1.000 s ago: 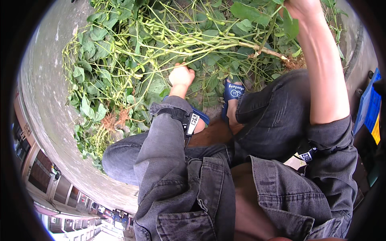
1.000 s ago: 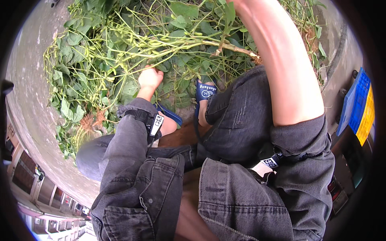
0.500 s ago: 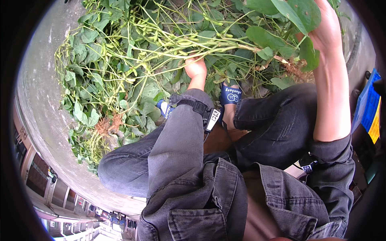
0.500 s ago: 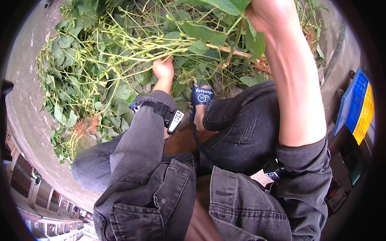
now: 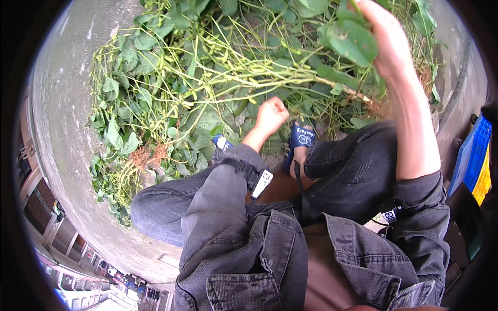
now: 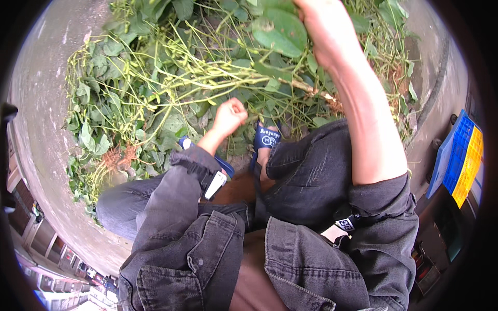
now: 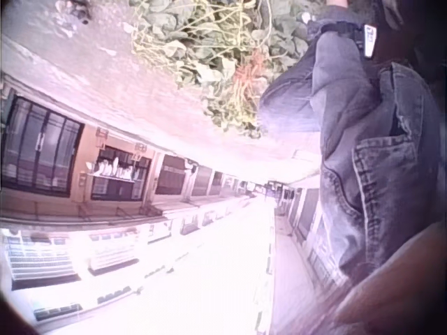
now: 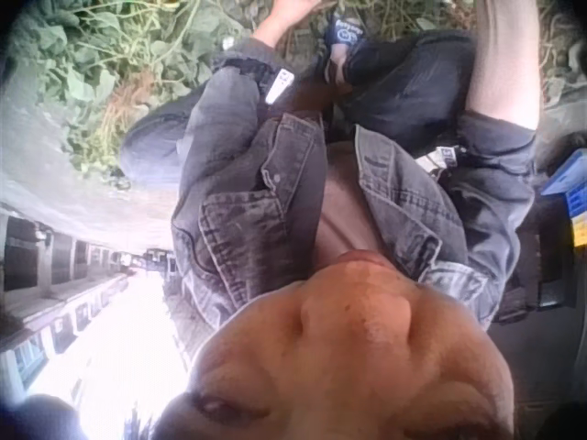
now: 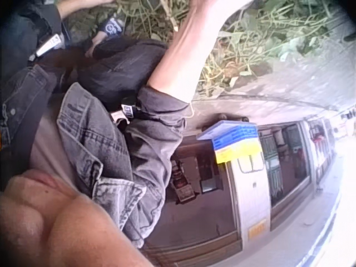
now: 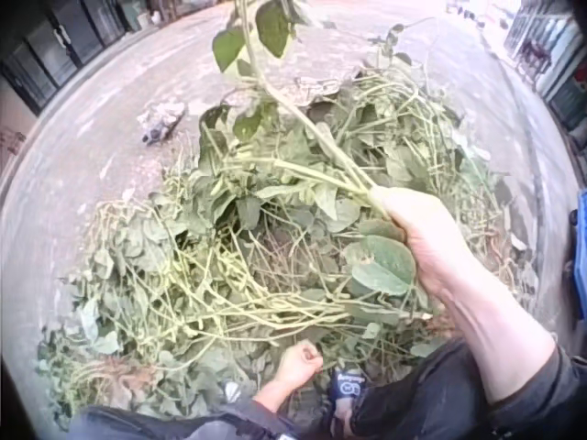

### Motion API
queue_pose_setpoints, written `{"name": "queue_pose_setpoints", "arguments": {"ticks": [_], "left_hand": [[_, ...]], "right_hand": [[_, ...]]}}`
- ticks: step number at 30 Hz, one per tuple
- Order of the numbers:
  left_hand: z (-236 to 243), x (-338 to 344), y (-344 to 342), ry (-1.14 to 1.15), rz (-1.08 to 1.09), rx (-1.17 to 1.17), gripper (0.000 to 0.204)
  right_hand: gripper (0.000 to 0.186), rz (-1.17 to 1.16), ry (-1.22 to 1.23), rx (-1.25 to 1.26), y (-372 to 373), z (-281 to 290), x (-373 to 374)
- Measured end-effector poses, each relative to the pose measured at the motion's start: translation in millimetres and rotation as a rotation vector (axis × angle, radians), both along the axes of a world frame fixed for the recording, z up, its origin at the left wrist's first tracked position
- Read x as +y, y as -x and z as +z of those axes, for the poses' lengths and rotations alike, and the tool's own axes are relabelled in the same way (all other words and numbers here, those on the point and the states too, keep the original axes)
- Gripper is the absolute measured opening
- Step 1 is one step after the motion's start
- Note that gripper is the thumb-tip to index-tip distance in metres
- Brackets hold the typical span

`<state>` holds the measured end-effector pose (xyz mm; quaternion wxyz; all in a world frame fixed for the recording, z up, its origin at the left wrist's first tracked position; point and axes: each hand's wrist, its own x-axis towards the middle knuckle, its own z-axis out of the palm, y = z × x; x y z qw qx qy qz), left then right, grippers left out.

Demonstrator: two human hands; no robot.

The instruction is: The person sits on the ground and picks green beans from vines by hand, placing them into a small bowl. The person repeatedly selects vines, removes beans, and discards the stems.

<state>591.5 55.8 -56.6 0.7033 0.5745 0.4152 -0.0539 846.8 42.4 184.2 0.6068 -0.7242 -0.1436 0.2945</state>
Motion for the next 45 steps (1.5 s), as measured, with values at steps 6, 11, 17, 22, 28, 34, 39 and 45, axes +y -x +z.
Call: {"name": "queue_pose_setpoints", "arguments": {"ticks": [6,11,17,22,28,34,39,45], "left_hand": [[159,42,-18,0.179,0.16,-0.532,0.018],[261,74,-1,0.147,0.58,-0.879,0.007],[316,65,40,-0.133,0.742,-0.885,0.047],[322,69,80,0.082,0.716,-0.994,0.062],[322,63,88,-0.769,0.515,-0.51,0.035],[349,91,98,-1.062,0.358,-0.183,0.026],[362,63,102,-1.291,0.552,-0.437,0.012],[319,48,67,-0.58,0.593,-0.503,0.068]], "right_hand": [[0.029,0.261,-0.028,-0.147,18,14,11],[0.027,0.44,-0.118,-0.302,40,39,7],[0.024,0.478,-0.076,-0.665,64,62,12],[0.021,0.479,-0.173,-0.894,87,86,14],[0.024,0.518,-0.151,-0.921,118,103,16],[0.026,0.6,-0.179,-0.614,129,102,27],[0.025,0.472,-0.225,-0.109,131,92,34],[0.021,0.546,-0.209,0.493,116,76,26]]}}
